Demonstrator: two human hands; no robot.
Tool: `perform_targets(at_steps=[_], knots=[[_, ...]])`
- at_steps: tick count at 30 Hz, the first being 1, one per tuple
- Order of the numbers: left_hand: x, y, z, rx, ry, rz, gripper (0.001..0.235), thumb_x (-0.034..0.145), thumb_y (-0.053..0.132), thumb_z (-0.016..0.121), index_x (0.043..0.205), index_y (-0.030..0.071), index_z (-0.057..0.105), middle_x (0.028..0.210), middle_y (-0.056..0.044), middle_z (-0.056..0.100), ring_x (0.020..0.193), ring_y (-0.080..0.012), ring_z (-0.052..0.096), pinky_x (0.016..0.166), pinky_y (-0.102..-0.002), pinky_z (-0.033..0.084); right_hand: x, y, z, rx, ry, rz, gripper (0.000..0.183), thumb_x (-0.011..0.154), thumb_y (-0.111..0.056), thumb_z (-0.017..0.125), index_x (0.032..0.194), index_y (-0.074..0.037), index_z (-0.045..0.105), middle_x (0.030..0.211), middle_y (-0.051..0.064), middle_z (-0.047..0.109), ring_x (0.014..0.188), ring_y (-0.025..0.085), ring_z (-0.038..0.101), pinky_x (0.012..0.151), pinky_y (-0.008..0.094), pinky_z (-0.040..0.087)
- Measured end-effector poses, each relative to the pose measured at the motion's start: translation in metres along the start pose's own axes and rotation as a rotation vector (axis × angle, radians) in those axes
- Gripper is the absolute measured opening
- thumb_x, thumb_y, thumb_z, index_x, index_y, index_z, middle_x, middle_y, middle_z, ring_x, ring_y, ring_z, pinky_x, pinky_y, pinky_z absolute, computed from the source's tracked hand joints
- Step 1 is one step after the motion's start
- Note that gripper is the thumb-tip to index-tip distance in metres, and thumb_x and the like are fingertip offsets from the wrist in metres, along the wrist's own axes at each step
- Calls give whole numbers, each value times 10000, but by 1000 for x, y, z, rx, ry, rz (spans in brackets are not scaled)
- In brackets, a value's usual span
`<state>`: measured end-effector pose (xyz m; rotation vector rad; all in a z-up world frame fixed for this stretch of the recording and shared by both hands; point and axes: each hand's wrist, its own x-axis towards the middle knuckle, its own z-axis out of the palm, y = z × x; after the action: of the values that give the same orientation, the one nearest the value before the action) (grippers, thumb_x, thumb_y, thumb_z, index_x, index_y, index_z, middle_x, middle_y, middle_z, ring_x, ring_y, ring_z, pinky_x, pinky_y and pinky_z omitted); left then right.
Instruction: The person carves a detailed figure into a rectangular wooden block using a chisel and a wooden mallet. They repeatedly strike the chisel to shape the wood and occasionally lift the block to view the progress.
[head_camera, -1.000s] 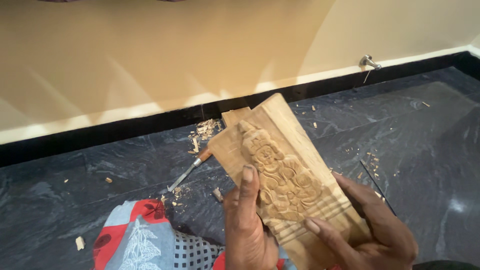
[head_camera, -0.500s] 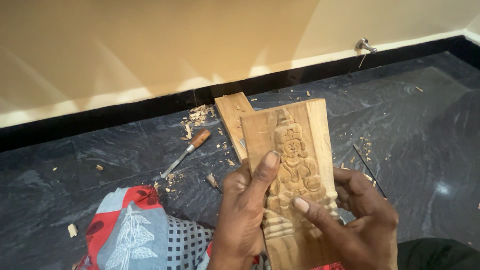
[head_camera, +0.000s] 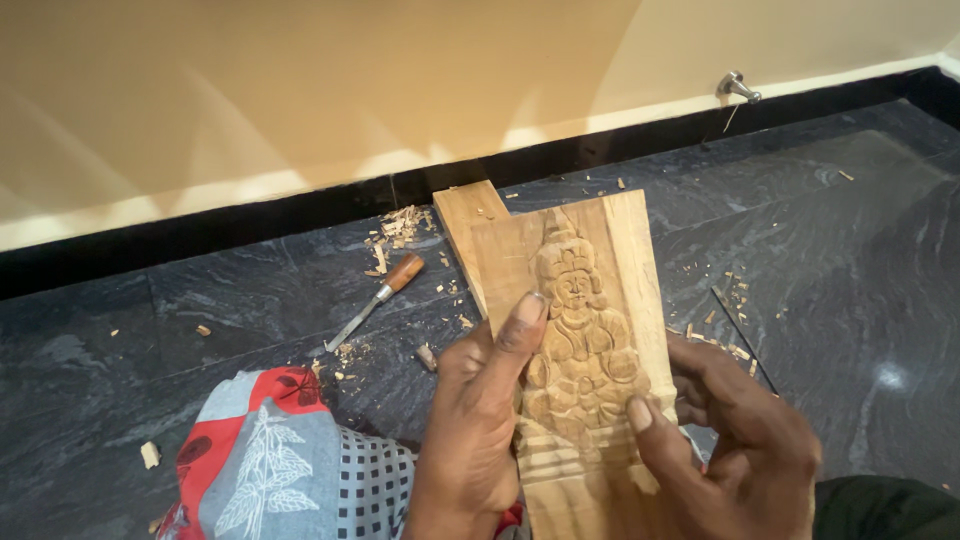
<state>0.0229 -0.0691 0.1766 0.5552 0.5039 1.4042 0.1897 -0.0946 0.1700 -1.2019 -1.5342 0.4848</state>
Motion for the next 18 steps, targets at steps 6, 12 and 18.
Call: perform_targets(at_steps=[6,12,18], knots=[[-2,4,3,-8,18,-6,433,985,270,607,1199,-101,672,1045,-210,769,884,-198,749,769,-346,632,-1,-6,2,-22,15,0,407,822,34,661,1220,121,655,1103,255,760,1023,287,794,816,347,624],[11,-9,-19,167,25,24,499,966,342,609,1184,-101,687,989,-220,780,819,-221,774,746,-351,655,-2,18,9,27,-30,47,462,890,-68,688,1336,40,643,1136,196,769,970,224,781,786,307,634],[97,-63,-99,261,119,-92,535,943,407,659,1197,-62,687,1076,-182,756,874,-228,740,777,-385,616,4,117,74,321,-136,415,466,933,-115,637,1375,20,578,1220,156,747,1103,216,706,971,349,562]])
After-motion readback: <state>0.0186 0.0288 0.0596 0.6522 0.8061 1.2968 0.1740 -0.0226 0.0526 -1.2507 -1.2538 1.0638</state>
